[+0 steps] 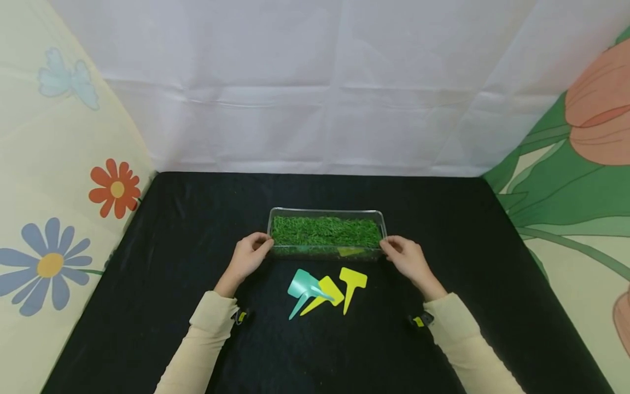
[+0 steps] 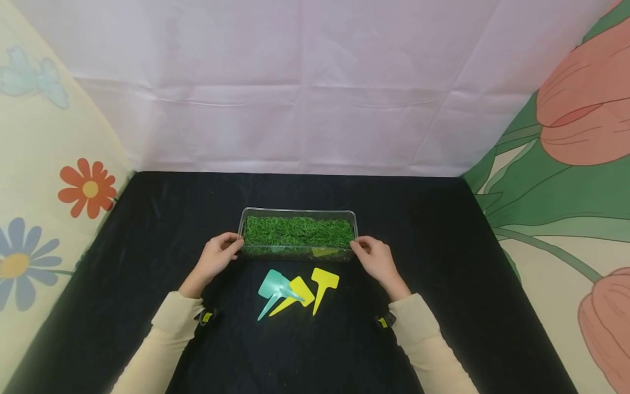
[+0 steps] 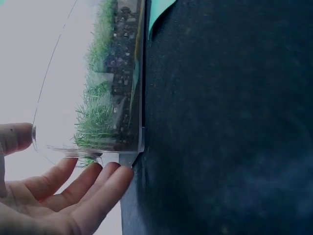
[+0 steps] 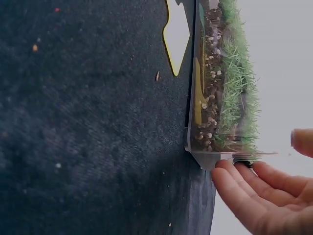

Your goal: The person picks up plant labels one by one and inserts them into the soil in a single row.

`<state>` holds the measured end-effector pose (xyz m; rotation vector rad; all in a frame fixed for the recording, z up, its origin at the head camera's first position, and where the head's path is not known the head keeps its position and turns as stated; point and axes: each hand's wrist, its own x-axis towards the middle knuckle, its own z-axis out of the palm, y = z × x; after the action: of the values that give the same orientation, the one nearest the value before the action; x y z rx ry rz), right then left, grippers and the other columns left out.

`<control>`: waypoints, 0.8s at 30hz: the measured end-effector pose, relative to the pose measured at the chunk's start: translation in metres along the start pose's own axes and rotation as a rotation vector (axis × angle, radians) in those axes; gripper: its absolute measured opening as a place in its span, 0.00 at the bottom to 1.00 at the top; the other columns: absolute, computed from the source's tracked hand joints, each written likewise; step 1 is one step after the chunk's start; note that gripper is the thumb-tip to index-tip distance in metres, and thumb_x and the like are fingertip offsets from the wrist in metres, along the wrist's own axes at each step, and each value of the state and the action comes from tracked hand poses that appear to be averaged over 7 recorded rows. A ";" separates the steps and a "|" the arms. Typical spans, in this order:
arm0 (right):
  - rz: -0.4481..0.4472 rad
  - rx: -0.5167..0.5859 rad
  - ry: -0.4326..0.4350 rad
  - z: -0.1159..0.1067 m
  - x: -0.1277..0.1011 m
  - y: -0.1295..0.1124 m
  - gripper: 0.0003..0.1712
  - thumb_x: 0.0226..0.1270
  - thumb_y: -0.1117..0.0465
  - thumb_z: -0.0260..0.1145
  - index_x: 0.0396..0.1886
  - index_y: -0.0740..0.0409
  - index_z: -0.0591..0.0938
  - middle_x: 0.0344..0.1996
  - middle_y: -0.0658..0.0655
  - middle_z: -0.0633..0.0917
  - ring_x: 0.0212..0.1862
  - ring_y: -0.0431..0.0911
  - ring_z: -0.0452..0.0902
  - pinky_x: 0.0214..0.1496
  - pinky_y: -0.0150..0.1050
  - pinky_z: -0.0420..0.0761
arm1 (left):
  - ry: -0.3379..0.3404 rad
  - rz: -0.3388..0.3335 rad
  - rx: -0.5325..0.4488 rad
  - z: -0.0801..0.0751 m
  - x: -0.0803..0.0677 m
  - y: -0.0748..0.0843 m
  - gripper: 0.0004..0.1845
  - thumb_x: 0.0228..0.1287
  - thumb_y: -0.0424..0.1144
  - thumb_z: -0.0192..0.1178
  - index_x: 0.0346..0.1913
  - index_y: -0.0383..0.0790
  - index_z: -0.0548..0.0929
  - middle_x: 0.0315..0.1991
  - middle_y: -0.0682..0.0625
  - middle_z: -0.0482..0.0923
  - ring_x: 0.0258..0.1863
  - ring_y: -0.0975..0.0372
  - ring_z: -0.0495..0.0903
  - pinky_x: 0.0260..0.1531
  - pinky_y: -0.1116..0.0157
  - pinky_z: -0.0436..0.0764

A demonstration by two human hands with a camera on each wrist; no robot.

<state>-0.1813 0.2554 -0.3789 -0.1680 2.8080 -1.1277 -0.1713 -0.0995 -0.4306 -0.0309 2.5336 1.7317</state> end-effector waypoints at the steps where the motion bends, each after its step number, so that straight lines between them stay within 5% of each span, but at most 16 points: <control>1: -0.004 0.000 -0.002 -0.001 -0.001 0.000 0.24 0.69 0.54 0.53 0.53 0.70 0.73 0.42 0.68 0.80 0.39 0.55 0.79 0.38 0.45 0.79 | 0.000 0.012 0.031 0.000 -0.001 -0.001 0.15 0.65 0.41 0.53 0.46 0.32 0.78 0.40 0.42 0.79 0.35 0.55 0.78 0.33 0.59 0.78; 12: -0.147 -0.071 0.132 -0.003 -0.019 0.002 0.21 0.66 0.62 0.58 0.54 0.70 0.71 0.44 0.68 0.78 0.42 0.58 0.78 0.41 0.51 0.77 | -0.006 0.074 0.209 -0.005 -0.024 0.001 0.19 0.65 0.42 0.53 0.52 0.31 0.73 0.44 0.40 0.76 0.40 0.52 0.78 0.37 0.55 0.77; 18: -0.237 -0.056 0.275 -0.005 -0.026 0.003 0.14 0.62 0.67 0.60 0.47 0.68 0.75 0.42 0.65 0.80 0.38 0.52 0.79 0.36 0.31 0.78 | 0.000 0.130 0.269 -0.006 -0.037 0.004 0.19 0.64 0.41 0.55 0.52 0.31 0.74 0.44 0.40 0.76 0.41 0.51 0.77 0.39 0.54 0.76; 21: -0.255 -0.048 0.281 -0.005 -0.030 0.001 0.13 0.62 0.67 0.60 0.46 0.68 0.75 0.41 0.64 0.81 0.37 0.49 0.79 0.35 0.22 0.74 | 0.006 0.164 0.317 -0.005 -0.042 0.004 0.18 0.63 0.40 0.56 0.52 0.31 0.74 0.44 0.40 0.76 0.41 0.51 0.77 0.39 0.54 0.76; 24: -0.263 -0.051 0.245 -0.004 -0.035 -0.001 0.14 0.63 0.67 0.60 0.47 0.68 0.76 0.40 0.62 0.81 0.37 0.45 0.79 0.34 0.24 0.75 | 0.020 0.200 0.364 -0.004 -0.048 0.005 0.19 0.62 0.40 0.57 0.53 0.32 0.74 0.44 0.41 0.77 0.40 0.51 0.78 0.38 0.54 0.77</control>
<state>-0.1472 0.2622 -0.3731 -0.4447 3.1038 -1.2031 -0.1243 -0.1022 -0.4208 0.2330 2.9103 1.2988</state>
